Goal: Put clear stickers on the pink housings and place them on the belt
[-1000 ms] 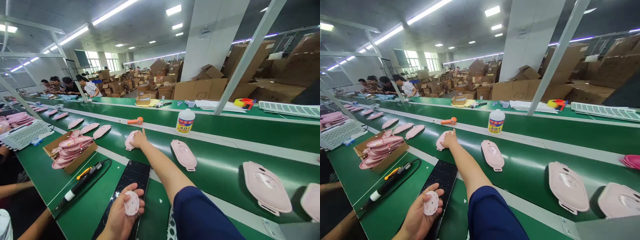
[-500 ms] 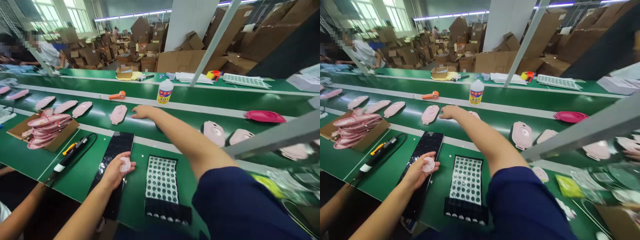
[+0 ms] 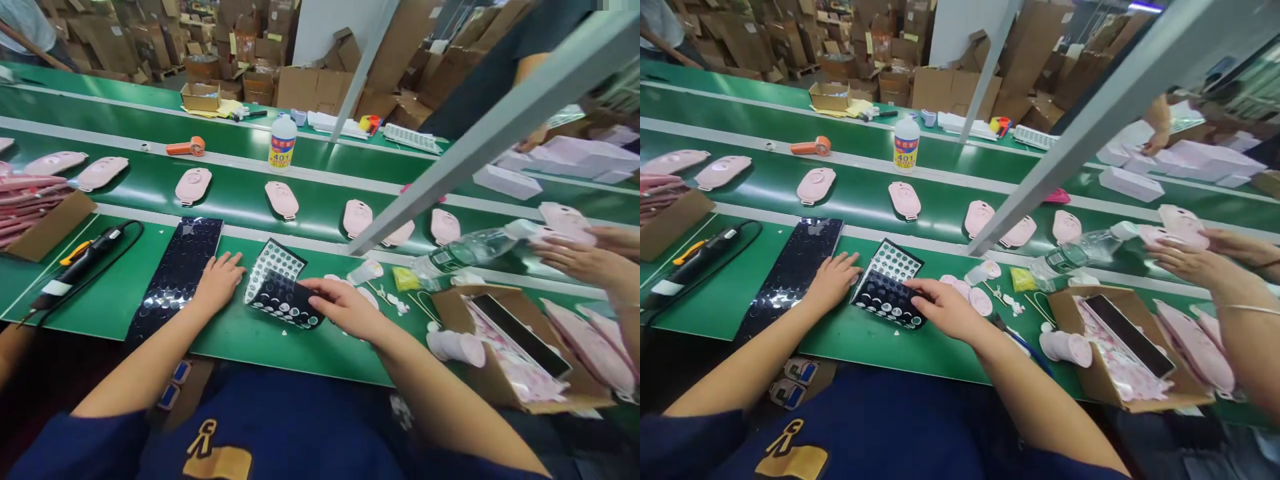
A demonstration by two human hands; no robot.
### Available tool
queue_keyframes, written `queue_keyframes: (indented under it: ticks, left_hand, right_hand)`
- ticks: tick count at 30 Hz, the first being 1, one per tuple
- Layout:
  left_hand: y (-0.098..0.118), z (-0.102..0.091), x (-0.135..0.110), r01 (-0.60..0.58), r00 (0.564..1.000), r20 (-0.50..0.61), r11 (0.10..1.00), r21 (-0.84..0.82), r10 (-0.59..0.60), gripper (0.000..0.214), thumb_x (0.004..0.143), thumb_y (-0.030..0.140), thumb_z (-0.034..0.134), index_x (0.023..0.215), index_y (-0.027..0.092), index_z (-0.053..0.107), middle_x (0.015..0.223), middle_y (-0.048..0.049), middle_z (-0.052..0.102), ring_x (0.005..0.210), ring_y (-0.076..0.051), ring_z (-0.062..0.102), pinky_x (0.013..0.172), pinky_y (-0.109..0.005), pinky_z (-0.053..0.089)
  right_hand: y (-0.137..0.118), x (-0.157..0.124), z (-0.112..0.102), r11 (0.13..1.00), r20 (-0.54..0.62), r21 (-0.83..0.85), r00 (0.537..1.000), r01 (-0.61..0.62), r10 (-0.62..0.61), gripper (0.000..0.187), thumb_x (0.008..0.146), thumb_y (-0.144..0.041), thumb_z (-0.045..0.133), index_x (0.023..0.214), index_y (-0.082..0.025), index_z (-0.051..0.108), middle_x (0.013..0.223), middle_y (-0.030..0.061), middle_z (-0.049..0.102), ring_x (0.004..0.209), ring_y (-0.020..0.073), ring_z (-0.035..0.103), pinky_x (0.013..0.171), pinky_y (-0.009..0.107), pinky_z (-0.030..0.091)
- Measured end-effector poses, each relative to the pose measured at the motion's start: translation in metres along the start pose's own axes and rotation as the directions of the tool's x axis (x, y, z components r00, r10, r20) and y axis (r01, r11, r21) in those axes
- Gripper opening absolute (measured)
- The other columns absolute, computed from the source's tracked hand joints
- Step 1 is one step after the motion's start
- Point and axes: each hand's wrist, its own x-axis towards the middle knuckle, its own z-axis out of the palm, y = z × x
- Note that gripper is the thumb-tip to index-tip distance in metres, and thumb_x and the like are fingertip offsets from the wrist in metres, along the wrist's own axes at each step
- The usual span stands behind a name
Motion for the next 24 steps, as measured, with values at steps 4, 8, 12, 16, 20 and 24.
queue_keyframes:
  ticks: [4, 8, 12, 16, 20, 24]
  left_hand:
    - [0.025, -0.014, -0.015, -0.170, 0.951, -0.242, 0.980, 0.107, 0.191, 0.040, 0.094, 0.033, 0.037, 0.128, 0.021, 0.056, 0.138, -0.0145, 0.056, 0.133, -0.029, 0.049, 0.117, -0.058, 0.030]
    - [0.101, -0.033, -0.038, -0.456, 0.806, -0.314, 0.865, 0.211, 0.502, 0.057, 0.092, 0.061, 0.039, 0.141, 0.030, 0.039, 0.145, -0.0066, 0.050, 0.141, -0.025, 0.040, 0.121, -0.050, 0.029]
    - [0.170, -0.035, -0.045, -0.612, 0.712, 0.079, 0.562, 0.556, 0.697, 0.043, 0.090, 0.042, 0.062, 0.127, 0.022, 0.056, 0.134, -0.0061, 0.061, 0.128, -0.026, 0.053, 0.118, -0.044, 0.027]
    - [0.186, -0.032, -0.044, -0.587, 0.705, 0.046, 0.547, 0.597, 0.707, 0.030, 0.089, 0.042, 0.065, 0.111, 0.021, 0.067, 0.114, -0.0046, 0.072, 0.096, -0.021, 0.066, 0.087, -0.034, 0.045]
    - [0.188, -0.028, -0.046, -0.512, 0.816, 0.077, 0.654, 0.557, 0.573, 0.028, 0.091, 0.042, 0.060, 0.111, 0.026, 0.071, 0.115, -0.0051, 0.072, 0.096, -0.024, 0.068, 0.085, -0.036, 0.047]
    - [0.181, -0.026, -0.034, -0.352, 0.934, 0.198, 0.864, 0.359, 0.298, 0.032, 0.089, 0.049, 0.061, 0.109, 0.028, 0.073, 0.100, -0.0032, 0.076, 0.086, -0.024, 0.071, 0.073, -0.032, 0.051]
  right_hand:
    - [-0.004, -0.014, -0.015, 0.992, -0.069, 0.095, 0.994, 0.088, -0.081, 0.041, 0.090, -0.029, 0.051, 0.129, -0.025, 0.063, 0.113, 0.0040, 0.072, 0.102, 0.0210, 0.066, 0.093, 0.042, 0.052]
    - [-0.011, -0.019, -0.023, 0.964, -0.027, 0.051, 0.965, 0.262, -0.261, 0.037, 0.091, -0.029, 0.052, 0.126, -0.025, 0.065, 0.121, 0.0052, 0.070, 0.109, 0.0222, 0.065, 0.098, 0.043, 0.050]
    - [-0.017, -0.021, -0.029, 0.910, -0.081, 0.045, 0.909, 0.413, -0.409, 0.037, 0.093, -0.032, 0.053, 0.128, -0.025, 0.063, 0.117, 0.0059, 0.071, 0.103, 0.0209, 0.066, 0.091, 0.038, 0.053]
    - [-0.025, -0.038, -0.032, 0.804, -0.337, -0.375, 0.741, 0.461, -0.581, 0.026, 0.091, -0.034, 0.058, 0.114, -0.027, 0.068, 0.110, 0.0081, 0.069, 0.104, 0.0249, 0.062, 0.095, 0.045, 0.048]
    - [-0.016, -0.066, -0.023, 0.612, -0.227, -0.702, 0.700, 0.364, -0.677, 0.018, 0.090, -0.023, 0.059, 0.096, -0.033, 0.072, 0.096, 0.0025, 0.073, 0.093, 0.0236, 0.063, 0.099, 0.051, 0.040]
    - [0.003, -0.077, -0.029, 0.654, 0.000, -0.603, 0.820, 0.456, -0.572, 0.027, 0.083, -0.026, 0.066, 0.087, -0.052, 0.070, 0.084, -0.0086, 0.071, 0.083, 0.0220, 0.065, 0.091, 0.048, 0.046]
